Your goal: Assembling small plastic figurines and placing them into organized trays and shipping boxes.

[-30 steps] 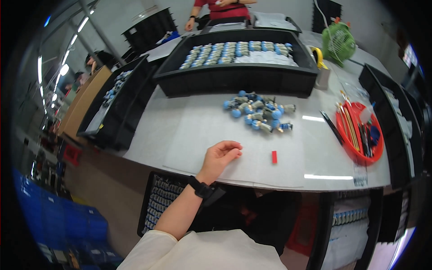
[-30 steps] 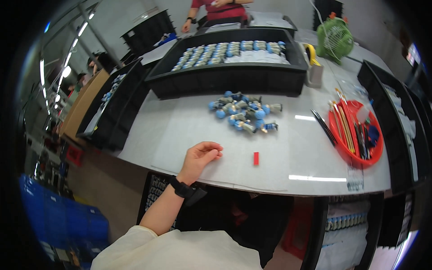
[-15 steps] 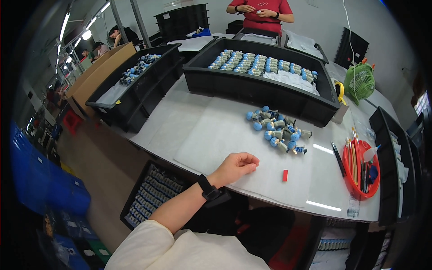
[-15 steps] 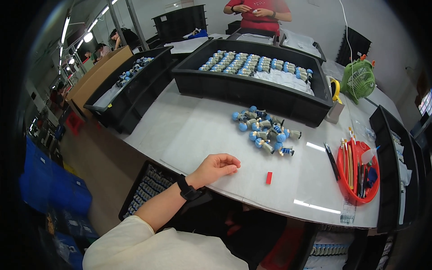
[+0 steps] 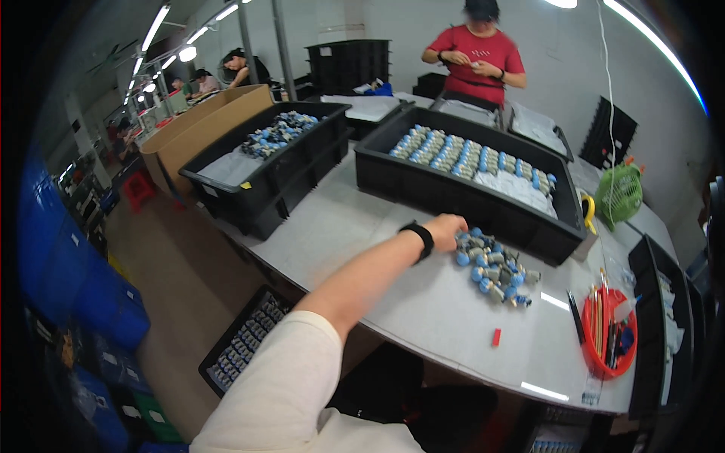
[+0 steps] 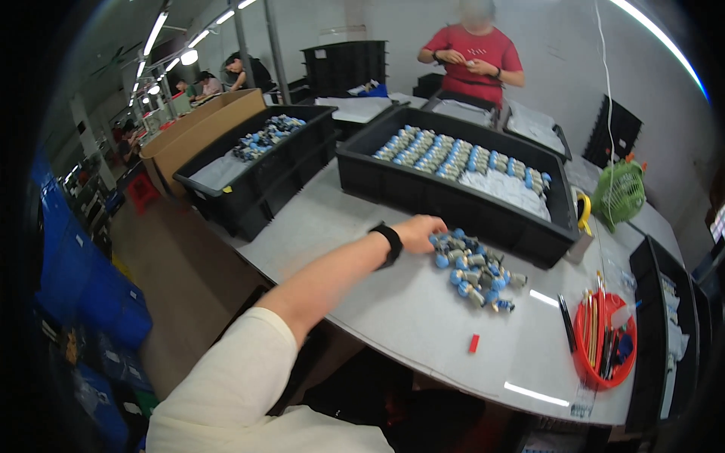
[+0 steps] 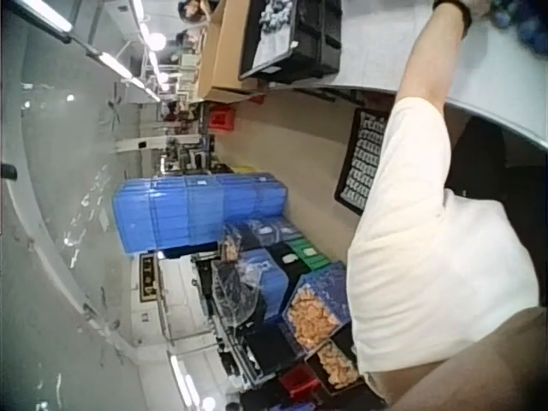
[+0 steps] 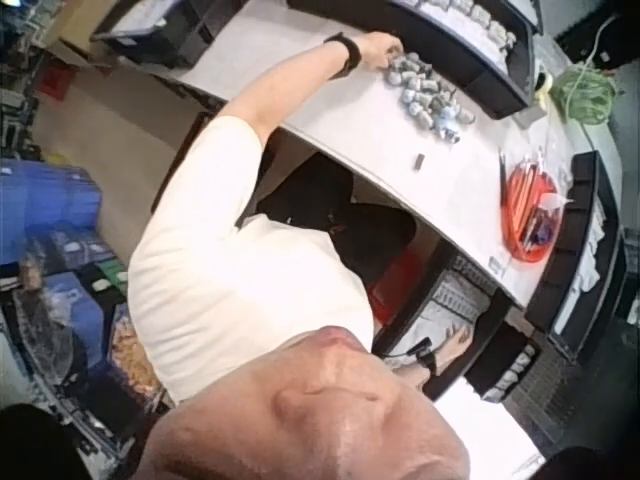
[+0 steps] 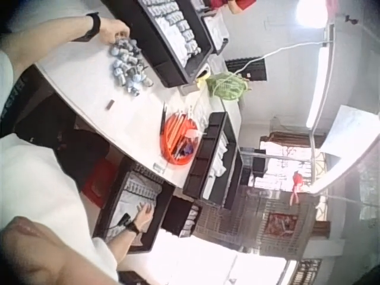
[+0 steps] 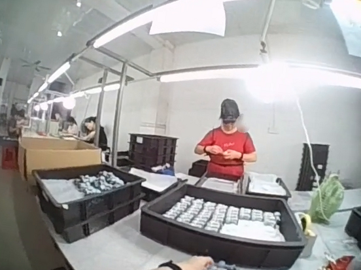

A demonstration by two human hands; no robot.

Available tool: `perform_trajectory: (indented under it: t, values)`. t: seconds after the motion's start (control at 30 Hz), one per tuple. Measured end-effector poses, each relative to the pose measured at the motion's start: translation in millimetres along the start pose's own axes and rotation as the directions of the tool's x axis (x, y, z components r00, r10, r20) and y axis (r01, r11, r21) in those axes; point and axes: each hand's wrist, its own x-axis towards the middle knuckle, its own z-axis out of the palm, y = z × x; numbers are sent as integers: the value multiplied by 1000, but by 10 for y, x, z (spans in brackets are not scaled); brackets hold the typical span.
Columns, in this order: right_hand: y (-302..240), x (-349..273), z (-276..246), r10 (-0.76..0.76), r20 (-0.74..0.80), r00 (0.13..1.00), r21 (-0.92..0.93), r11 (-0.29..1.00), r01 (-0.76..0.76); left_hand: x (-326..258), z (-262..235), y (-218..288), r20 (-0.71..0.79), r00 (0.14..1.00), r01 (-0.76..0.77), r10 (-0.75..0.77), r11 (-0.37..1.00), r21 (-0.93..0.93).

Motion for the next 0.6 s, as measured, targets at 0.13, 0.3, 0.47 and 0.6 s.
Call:
perform_trajectory:
  t: [0.13,0.3,0.47,0.6]
  values:
    - [-849,-179,778,-396,349,849,141,918,370,39,321,-128,-98,995,14,-16,1000,-25]
    - [-1373,-549,1748,-544,563,622,278,833,478,-454,85,-45,-202,979,-51,25,991,-124]
    - [-1835,-980,2696,-716,581,388,509,691,513,-1214,-149,346,-225,974,-135,29,871,-473]
    - [-1998,-1272,3202,-841,495,220,545,497,675,-1549,133,459,-211,977,-170,39,743,-647]
